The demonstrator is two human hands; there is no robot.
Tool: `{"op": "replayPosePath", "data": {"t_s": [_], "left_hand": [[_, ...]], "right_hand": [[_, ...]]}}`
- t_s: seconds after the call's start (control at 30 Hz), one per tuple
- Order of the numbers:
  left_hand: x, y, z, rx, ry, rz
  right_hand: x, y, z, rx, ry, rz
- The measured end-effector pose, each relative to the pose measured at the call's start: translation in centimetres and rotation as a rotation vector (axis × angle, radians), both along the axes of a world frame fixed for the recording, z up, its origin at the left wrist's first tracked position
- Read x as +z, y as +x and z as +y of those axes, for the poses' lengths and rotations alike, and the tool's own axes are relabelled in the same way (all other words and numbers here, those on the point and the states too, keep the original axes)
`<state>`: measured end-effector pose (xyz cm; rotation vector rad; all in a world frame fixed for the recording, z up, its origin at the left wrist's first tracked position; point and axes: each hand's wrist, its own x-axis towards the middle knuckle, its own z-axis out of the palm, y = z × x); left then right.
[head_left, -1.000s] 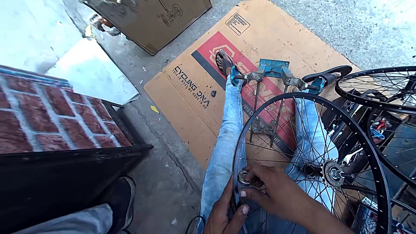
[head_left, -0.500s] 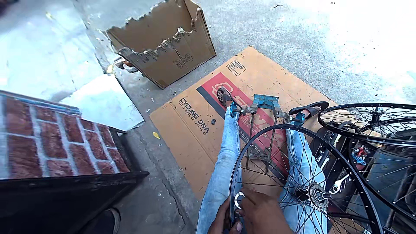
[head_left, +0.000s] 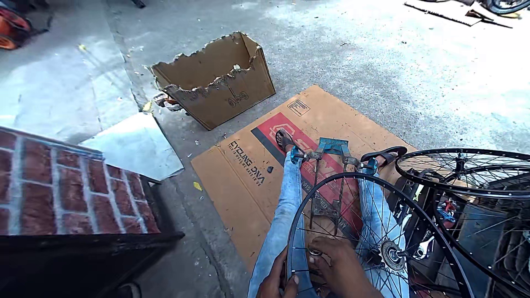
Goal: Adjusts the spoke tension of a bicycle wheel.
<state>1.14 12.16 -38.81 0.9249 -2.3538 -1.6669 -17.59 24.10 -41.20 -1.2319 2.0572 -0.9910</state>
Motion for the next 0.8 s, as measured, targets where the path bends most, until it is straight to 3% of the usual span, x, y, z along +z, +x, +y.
{"op": "replayPosePath", "data": {"t_s": [0.17, 0.33, 0.43, 0.6, 0.8], "left_hand": [[-0.4, 1.4, 1.4, 0.028, 0.028, 0.052], [0.1, 1.4, 2.2, 0.029, 0.039, 0.104], [0.5, 1.5, 2.3, 0.017, 0.053, 0.111], [0.0, 1.7, 2.2, 0.014, 0.098, 0.134], [0.0, 1.8, 2.7, 0.014, 0.077, 0.150]], "right_hand": [[-0.1, -1.0, 1.0, 0.168, 0.133, -0.043], [0.9, -0.1, -0.1, 0.170, 0.034, -0.114], [1.9, 0.5, -2.0, 0.153, 0.079, -0.216], [0.6, 0.1, -1.0, 0.167, -0.021, -0.396], [2.3, 0.0, -1.4, -0.042, 0.050, -0.687]]}}
